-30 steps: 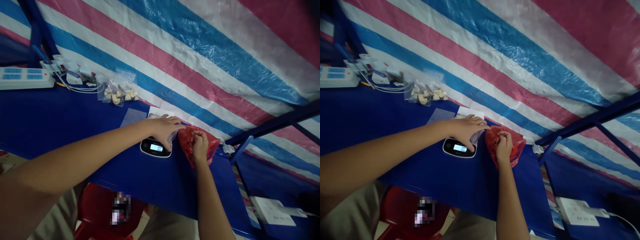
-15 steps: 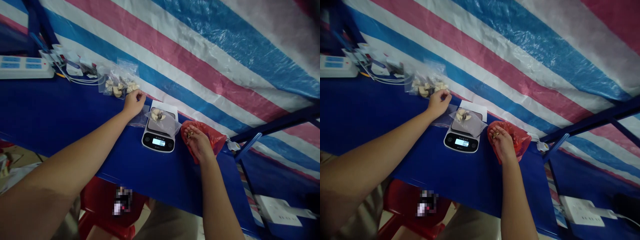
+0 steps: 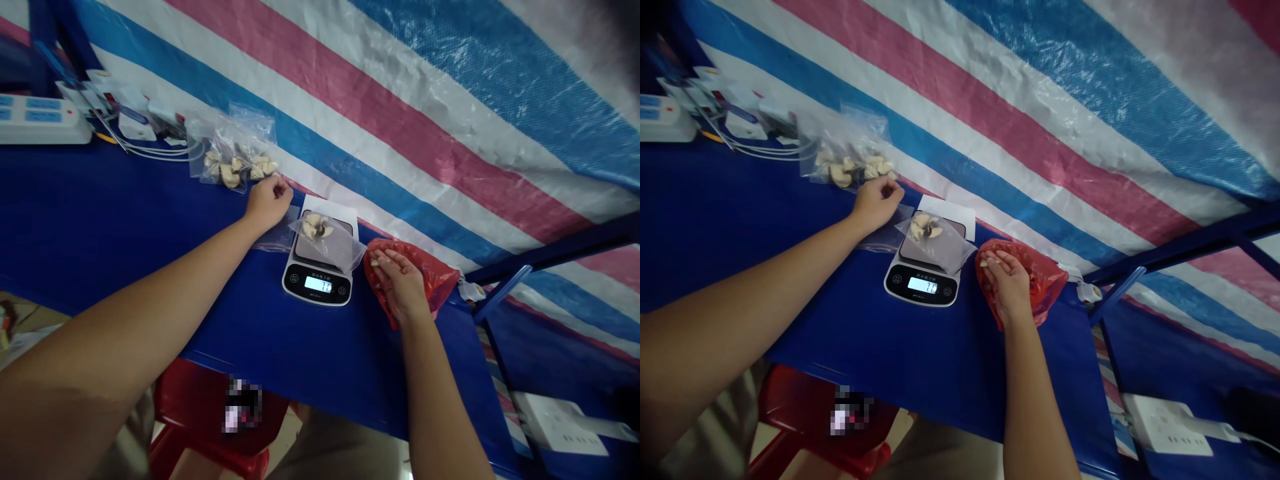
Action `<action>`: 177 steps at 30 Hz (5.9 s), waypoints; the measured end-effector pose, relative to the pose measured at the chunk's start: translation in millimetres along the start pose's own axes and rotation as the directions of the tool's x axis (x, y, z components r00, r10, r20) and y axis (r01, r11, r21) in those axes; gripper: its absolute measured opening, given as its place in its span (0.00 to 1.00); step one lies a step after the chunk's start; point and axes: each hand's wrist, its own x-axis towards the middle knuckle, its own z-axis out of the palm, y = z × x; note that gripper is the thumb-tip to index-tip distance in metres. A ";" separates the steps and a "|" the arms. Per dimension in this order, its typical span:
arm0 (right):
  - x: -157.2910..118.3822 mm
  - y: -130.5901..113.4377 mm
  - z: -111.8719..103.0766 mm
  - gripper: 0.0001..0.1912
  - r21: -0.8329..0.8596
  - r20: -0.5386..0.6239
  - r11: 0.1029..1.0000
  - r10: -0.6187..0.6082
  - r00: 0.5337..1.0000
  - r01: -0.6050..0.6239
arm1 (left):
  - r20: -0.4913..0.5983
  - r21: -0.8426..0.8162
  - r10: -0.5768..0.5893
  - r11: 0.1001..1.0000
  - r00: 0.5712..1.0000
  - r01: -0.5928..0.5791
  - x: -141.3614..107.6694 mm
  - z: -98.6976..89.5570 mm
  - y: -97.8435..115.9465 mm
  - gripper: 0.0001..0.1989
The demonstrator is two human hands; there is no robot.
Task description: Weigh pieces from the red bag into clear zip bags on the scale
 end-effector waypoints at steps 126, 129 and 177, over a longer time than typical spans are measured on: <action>-17.8 -6.5 15.6 0.17 -0.381 0.099 0.898 -0.197 0.975 0.220 | 0.053 -0.016 -0.043 0.999 0.998 0.044 0.6 3.9 -3.8 0.04; -18.7 -3.9 22.3 0.17 -0.397 0.096 0.893 -0.191 0.977 0.214 | 0.050 -0.018 -0.042 0.999 0.998 0.043 0.7 4.4 -4.7 0.04; -12.1 -24.6 -27.8 0.06 -0.949 0.291 0.096 -0.110 0.950 0.302 | 0.060 -0.022 -0.032 0.999 0.998 0.033 0.2 4.9 -4.0 0.05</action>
